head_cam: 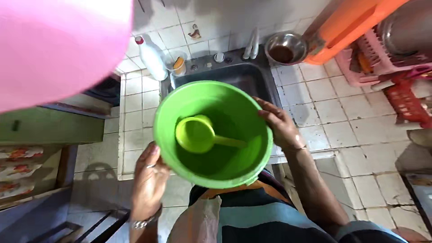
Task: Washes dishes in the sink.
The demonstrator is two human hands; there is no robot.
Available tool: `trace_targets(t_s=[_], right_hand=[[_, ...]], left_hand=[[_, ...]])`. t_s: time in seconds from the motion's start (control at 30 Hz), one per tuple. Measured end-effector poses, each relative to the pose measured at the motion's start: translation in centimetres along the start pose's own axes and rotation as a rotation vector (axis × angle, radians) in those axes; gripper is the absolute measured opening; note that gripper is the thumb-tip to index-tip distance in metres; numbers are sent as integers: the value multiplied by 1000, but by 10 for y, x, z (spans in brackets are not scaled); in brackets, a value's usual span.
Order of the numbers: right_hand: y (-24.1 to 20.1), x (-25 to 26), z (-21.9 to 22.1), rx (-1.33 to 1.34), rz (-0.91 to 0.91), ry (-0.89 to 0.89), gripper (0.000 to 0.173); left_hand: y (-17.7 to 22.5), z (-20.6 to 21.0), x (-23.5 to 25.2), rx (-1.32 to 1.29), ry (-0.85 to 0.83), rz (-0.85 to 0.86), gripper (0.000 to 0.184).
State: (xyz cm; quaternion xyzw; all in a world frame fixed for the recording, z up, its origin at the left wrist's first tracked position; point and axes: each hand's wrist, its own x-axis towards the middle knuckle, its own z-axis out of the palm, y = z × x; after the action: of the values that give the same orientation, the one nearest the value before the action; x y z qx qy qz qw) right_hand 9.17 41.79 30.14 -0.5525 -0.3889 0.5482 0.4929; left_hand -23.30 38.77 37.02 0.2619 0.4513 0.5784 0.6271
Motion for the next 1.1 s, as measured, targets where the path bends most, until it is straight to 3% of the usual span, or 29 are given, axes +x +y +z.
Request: trace_targets(t_s=[0.1, 0.23, 0.37, 0.53, 0.63, 0.77, 0.9, 1.1], right_hand=[[-1, 11, -43, 33, -58, 136, 38], [9, 35, -90, -10, -31, 226, 35], [18, 53, -117, -114, 41, 326, 33], [32, 86, -133, -184, 118, 413, 33], [39, 108, -136, -214, 140, 404, 35], [41, 133, -136, -434, 125, 370, 37], [56, 155, -139, -610, 172, 319, 34], [78, 177, -140, -580, 233, 287, 37]], left_hand=[[-39, 38, 29, -72, -4, -97, 31], [-86, 72, 69, -71, 6, -222, 22], [-123, 94, 106, -75, 83, -376, 15], [-160, 108, 154, -78, 115, -434, 16], [-177, 112, 183, -37, 174, -438, 22], [-201, 118, 209, 79, 187, -427, 45], [-226, 125, 227, 268, 285, -329, 47], [-257, 119, 257, 409, 369, -159, 45]])
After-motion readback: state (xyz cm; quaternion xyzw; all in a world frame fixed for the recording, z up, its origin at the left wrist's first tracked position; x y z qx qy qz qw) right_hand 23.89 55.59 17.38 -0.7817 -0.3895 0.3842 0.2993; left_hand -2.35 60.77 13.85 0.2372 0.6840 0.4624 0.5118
